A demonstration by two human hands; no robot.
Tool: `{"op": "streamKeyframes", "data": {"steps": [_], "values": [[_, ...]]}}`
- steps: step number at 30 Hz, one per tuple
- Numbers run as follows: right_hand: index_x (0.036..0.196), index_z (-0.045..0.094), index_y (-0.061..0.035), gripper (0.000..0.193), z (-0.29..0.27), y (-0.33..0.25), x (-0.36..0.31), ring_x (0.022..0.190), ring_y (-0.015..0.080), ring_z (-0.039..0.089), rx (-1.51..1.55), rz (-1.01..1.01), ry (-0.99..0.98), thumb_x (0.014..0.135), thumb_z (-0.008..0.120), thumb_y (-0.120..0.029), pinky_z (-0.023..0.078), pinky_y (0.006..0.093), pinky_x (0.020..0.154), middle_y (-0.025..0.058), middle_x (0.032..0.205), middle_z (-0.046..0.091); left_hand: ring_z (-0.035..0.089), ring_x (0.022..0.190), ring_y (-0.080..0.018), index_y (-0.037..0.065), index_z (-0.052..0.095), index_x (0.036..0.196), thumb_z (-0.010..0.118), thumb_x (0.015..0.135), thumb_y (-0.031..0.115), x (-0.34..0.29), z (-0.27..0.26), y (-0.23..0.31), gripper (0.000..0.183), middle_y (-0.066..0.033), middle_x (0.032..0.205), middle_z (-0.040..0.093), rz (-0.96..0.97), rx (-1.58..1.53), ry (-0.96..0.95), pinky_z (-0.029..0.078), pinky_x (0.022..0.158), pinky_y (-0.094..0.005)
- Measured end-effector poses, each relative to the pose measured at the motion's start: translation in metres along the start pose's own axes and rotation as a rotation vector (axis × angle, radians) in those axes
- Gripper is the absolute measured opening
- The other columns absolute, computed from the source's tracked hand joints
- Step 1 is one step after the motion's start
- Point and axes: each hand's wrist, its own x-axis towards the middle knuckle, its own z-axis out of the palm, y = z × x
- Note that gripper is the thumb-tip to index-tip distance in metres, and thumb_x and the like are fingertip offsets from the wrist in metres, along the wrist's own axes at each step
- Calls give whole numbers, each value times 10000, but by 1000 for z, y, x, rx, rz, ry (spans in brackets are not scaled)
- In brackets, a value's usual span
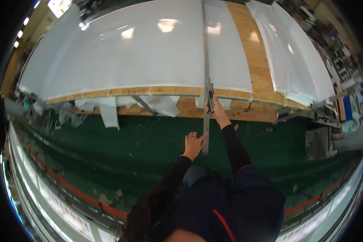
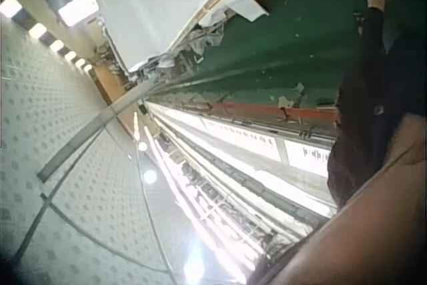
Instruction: Cutting large white sheets of material on a table using a utility knife and a metal straight edge.
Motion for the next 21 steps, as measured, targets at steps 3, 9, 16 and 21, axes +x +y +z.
{"op": "streamKeyframes", "data": {"steps": [3, 9, 16, 21], "values": [[952, 550, -17, 479, 5, -28, -3, 551, 96, 463, 124, 27, -110, 960, 265, -401, 371, 228, 534, -5, 589, 466, 498, 919, -308, 216, 536, 1115, 600, 760, 265, 8, 2, -6, 364, -140, 941, 520, 30, -131, -87, 391, 728, -405], [1118, 497, 1, 431, 48, -40, 27, 560, 111, 499, 48, -82, 81, 961, 282, -339, 409, 231, 552, 25, 638, 519, 514, 908, -297, 175, 543, 994, 657, 719, 242, 28, 18, -33, 305, -112, 983, 495, 24, -352, -141, 391, 719, -411], [1083, 507, -18, 377, 13, -73, 123, 570, 130, 542, -126, -109, 347, 948, 285, -291, 440, 252, 506, 54, 658, 548, 465, 1056, -337, 29, 393, 1184, 745, 610, 425, 57, 45, -63, 781, -157, 1128, 463, -242, -804, -563, 373, 849, -447], [1214, 433, -37, 418, 9, -102, 321, 615, 184, 584, -687, -134, 442, 837, 535, -187, 469, 303, 546, 82, 705, 591, 414, 1156, -369, 12, 376, 1262, 635, 574, 688, 74, 92, -111, 998, -198, 1232, 435, -146, -879, -1069, 283, 941, -539]]}}
